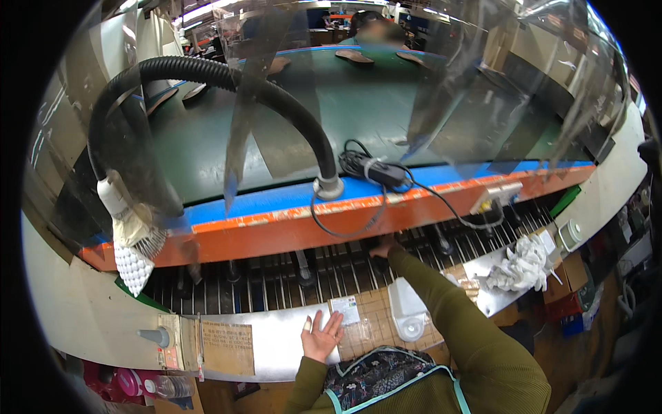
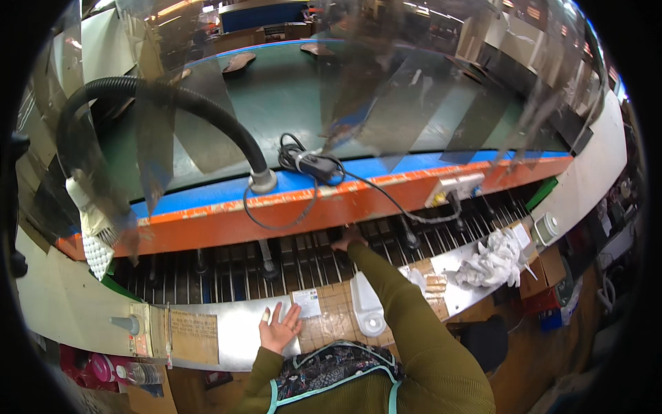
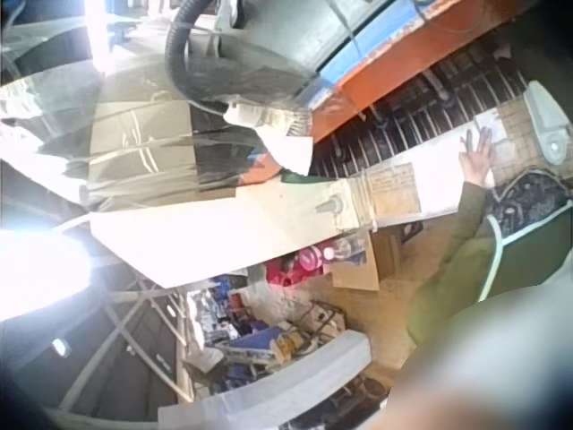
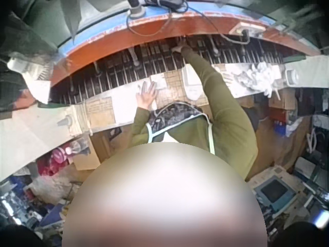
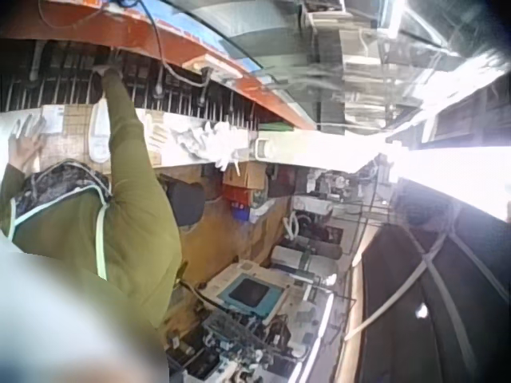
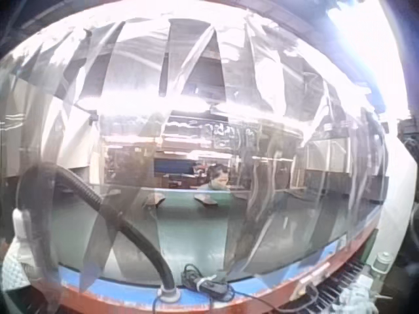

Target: The person applies a white adhesive to the sole and side edges of a black shoe using a small brush. The person repeatedly dips the brush into a container and spreads the glue along the shoe's perimeter, then wipes the surface with a cloth.

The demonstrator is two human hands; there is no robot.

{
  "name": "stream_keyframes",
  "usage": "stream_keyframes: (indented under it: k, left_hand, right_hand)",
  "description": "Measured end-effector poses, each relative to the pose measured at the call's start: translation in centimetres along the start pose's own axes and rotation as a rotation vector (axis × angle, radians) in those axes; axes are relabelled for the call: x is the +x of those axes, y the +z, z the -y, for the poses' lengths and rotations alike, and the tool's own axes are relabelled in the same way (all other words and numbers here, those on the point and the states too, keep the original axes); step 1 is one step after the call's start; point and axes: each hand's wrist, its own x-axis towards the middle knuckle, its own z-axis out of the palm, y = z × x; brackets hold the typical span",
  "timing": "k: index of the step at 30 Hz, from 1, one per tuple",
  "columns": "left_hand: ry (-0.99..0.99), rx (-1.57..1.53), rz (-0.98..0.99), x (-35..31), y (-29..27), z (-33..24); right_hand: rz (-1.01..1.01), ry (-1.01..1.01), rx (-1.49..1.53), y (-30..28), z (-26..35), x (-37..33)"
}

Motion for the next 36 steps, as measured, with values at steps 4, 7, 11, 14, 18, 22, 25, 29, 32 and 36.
stream_keyframes:
  k: [4, 7, 11, 14, 18, 22, 25, 29, 32, 36]
  left_hand:
    - [-0.042, 0.186, 0.095, 0.2, 2.0, -0.2]
    - [-0.122, 0.309, 0.178, 0.1, 4.1, 0.4]
    - [-0.239, 0.398, 0.432, -0.7, 6.5, 1.9]
    - [-0.308, 0.456, 0.616, -1.9, 6.6, 3.3]
    - [-0.28, 0.285, 0.567, -4.2, 3.6, 4.7]
    - [-0.178, 0.424, 0.481, -7.1, 1.4, 3.7]
    - [0.148, 0.561, 0.515, -9.0, 3.6, 2.9]
    - [0.858, 0.542, 0.815, -10.6, 10.0, 2.4]
    - [0.949, 0.59, 0.825, -12.6, 12.5, 1.2]
    - [1.078, 0.748, 0.644, -13.5, 10.2, -0.8]
  right_hand:
    - [0.043, -0.022, 0.451, -6.9, 1.8, -2.7]
    - [0.296, 0.059, 0.983, -11.0, 2.3, -9.8]
    - [0.433, -0.063, 1.092, -14.3, 2.5, -20.5]
    - [0.449, -0.197, 1.254, -14.7, 2.5, -27.2]
    - [0.456, -0.434, 1.282, -11.1, 0.7, -32.8]
    - [-0.015, -0.257, 0.917, -6.0, -4.8, -34.9]
    - [-0.221, 0.067, 0.554, -2.6, -8.1, -37.6]
    - [-0.383, 0.137, 0.206, 0.2, -9.6, -38.5]
    - [-0.536, 0.09, 0.098, 1.5, -9.4, -37.1]
    - [-0.606, 0.011, 0.005, 2.4, -9.5, -35.6]
